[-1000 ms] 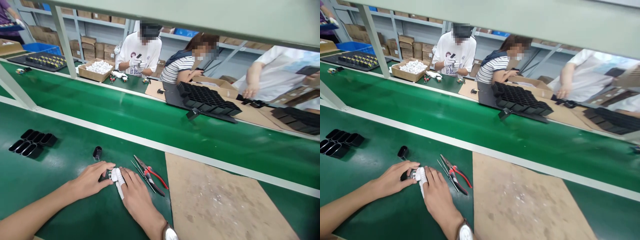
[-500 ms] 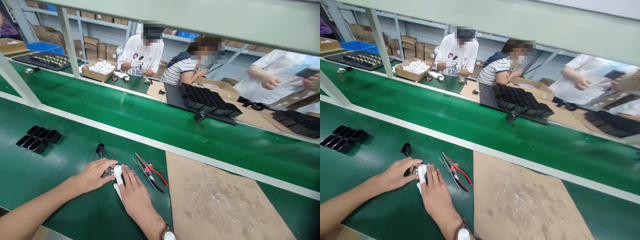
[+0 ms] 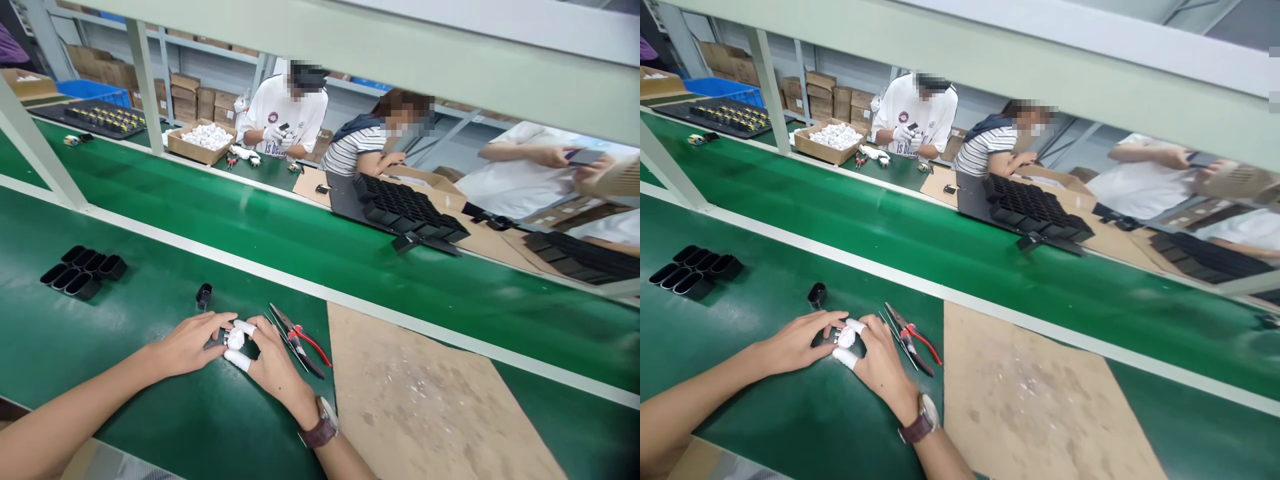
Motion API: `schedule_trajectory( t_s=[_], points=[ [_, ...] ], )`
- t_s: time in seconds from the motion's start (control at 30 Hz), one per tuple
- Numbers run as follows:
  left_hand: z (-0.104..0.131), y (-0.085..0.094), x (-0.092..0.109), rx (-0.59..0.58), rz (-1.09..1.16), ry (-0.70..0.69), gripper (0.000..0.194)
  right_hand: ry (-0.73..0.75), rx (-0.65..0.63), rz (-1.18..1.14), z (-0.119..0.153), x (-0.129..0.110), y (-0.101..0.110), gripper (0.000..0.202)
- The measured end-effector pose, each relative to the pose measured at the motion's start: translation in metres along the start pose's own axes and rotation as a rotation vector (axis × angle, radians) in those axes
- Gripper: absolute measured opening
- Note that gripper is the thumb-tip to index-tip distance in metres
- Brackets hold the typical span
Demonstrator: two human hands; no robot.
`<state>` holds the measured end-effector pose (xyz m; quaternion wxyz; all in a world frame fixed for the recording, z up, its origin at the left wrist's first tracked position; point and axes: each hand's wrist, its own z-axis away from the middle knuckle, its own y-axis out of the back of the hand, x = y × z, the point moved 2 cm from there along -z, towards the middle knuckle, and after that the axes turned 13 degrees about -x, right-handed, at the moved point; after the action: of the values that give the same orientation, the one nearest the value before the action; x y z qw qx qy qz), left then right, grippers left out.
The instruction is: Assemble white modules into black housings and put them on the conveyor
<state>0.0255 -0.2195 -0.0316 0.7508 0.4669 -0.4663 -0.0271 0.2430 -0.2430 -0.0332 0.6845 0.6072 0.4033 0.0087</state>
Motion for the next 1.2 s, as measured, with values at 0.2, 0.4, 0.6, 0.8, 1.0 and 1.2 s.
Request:
schedule_trajectory(
  t_s=[0.2, 0.4, 0.6, 0.8, 1.0, 1.2],
  points=[
    [0.007, 0.005, -0.001, -0.021, 0.013, -0.049, 0.058, 0.013, 0.026, -0.029, -0.002, 0.001, -0.011, 0.035],
    [0.009, 0.008, 0.0, -0.036, 0.019, -0.042, 0.058, -0.002, 0.011, -0.108, 0.01, 0.008, -0.008, 0.075],
    [0.01, 0.01, -0.004, -0.043, 0.057, -0.049, 0.058, 0.034, 0.046, -0.151, 0.013, 0.009, -0.006, 0.045],
    [0.011, 0.013, -0.007, -0.068, 0.102, -0.051, 0.061, -0.015, 0.034, -0.147, 0.015, 0.011, -0.008, 0.077],
    [0.019, 0.027, 0.008, -0.004, -0.02, -0.246, 0.021, 0.015, 0.068, -0.121, 0.015, 0.008, -0.007, 0.071],
    [0.028, 0.022, 0.015, -0.051, -0.399, -0.358, 0.032, 0.017, 0.077, -0.112, 0.015, 0.008, -0.006, 0.064]
  ],
)
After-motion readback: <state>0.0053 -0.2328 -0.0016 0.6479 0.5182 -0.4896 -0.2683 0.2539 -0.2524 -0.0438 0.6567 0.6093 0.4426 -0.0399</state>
